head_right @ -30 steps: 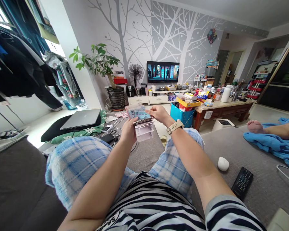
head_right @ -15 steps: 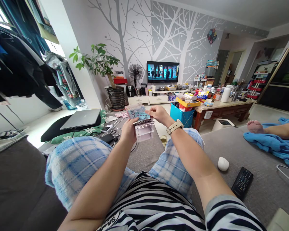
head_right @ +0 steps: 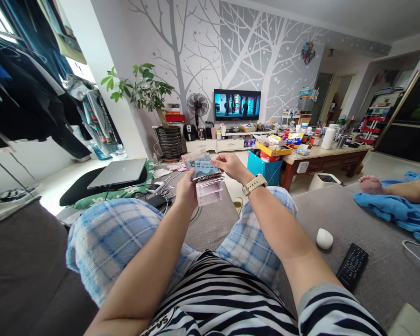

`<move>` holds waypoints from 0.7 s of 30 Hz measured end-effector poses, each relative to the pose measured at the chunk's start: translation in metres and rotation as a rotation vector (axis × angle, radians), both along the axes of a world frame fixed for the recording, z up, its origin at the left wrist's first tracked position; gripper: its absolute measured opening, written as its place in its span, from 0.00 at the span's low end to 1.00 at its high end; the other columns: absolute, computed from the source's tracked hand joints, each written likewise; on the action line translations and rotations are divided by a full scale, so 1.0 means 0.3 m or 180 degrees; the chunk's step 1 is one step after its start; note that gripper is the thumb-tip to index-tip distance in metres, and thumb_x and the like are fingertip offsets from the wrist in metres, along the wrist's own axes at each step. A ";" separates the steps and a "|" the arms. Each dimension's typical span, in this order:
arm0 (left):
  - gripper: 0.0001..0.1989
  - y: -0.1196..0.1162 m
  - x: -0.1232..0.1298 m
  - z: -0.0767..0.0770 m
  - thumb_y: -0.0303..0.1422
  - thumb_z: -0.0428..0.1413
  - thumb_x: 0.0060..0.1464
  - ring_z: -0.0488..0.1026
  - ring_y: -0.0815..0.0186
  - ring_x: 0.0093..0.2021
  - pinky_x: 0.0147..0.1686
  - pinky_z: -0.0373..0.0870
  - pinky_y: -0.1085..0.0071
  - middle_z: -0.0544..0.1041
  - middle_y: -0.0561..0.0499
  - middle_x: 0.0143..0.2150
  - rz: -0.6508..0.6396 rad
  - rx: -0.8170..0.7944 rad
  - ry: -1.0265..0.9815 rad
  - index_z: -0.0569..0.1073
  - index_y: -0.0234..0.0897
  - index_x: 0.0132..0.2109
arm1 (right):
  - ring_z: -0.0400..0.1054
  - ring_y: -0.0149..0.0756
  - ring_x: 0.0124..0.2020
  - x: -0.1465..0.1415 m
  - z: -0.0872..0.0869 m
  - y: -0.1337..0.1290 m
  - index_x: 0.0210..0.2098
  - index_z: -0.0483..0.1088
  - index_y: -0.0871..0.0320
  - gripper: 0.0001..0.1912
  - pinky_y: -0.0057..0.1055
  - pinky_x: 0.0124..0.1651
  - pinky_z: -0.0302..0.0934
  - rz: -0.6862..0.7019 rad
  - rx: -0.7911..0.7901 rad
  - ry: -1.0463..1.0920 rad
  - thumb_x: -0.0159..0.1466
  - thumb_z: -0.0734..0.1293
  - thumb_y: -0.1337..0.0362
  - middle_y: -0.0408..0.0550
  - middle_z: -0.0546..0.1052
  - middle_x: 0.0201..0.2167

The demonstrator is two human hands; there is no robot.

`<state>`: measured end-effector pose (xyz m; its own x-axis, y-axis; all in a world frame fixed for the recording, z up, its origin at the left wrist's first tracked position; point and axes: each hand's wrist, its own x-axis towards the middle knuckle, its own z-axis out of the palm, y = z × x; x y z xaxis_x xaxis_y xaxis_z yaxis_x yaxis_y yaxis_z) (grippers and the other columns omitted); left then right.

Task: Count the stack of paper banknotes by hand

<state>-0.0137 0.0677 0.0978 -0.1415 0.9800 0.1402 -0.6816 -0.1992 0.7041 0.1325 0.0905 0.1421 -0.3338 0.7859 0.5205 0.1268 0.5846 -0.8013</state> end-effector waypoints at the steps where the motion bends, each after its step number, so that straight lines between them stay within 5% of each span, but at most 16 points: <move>1: 0.08 -0.002 0.001 0.001 0.34 0.58 0.46 0.76 0.57 0.41 0.41 0.72 0.63 0.79 0.47 0.34 0.0010 0.0008 0.0006 0.74 0.34 0.34 | 0.52 0.25 0.21 0.000 0.001 -0.002 0.22 0.63 0.60 0.21 0.26 0.25 0.47 0.0036 -0.0011 0.0002 0.54 0.69 0.48 0.38 0.61 0.19; 21: 0.08 -0.008 0.005 0.009 0.32 0.59 0.42 0.77 0.57 0.40 0.40 0.73 0.63 0.78 0.47 0.32 0.0021 -0.0036 0.0066 0.74 0.34 0.32 | 0.51 0.25 0.21 -0.002 0.004 -0.011 0.21 0.62 0.60 0.22 0.26 0.25 0.46 0.0033 -0.0101 0.0085 0.51 0.71 0.48 0.38 0.61 0.18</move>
<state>-0.0122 0.0654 0.1006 -0.1452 0.9805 0.1322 -0.6655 -0.1957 0.7203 0.1318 0.0873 0.1433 -0.3284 0.7987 0.5042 0.0991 0.5599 -0.8226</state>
